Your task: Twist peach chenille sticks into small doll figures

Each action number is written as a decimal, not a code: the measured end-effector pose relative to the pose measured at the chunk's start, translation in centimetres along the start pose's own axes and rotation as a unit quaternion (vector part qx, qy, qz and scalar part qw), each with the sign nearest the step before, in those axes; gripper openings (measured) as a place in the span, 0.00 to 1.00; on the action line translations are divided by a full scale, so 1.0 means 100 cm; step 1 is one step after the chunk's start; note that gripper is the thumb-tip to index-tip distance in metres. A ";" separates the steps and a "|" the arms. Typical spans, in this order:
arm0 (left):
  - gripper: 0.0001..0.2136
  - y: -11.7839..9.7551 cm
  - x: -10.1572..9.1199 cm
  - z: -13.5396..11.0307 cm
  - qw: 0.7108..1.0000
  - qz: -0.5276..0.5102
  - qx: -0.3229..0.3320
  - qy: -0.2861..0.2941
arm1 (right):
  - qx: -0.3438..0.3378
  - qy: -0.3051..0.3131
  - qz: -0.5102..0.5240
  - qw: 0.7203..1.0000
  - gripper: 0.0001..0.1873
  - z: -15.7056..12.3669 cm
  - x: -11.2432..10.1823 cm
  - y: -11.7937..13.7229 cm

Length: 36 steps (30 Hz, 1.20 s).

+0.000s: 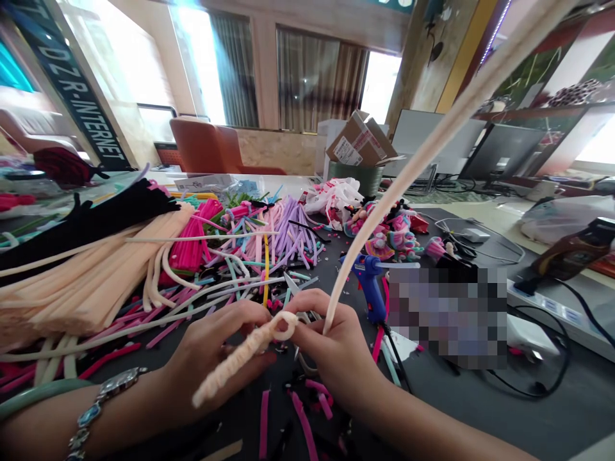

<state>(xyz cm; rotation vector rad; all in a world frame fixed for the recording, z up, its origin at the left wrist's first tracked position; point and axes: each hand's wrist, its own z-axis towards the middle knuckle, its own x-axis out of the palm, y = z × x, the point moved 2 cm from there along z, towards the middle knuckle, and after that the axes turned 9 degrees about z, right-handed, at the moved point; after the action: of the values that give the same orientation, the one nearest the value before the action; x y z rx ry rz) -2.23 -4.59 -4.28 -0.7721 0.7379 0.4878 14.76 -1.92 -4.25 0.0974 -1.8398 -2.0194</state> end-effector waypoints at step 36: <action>0.08 0.004 0.005 -0.003 0.983 -0.160 -0.088 0.003 | 0.002 -0.015 -0.060 0.998 0.10 -0.005 0.002 0.007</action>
<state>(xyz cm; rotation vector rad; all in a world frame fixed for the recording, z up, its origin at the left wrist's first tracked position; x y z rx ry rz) -2.28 -4.52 -4.98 -1.0383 0.5656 0.2617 14.90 -2.54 -3.62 0.1850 -1.8974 -2.1088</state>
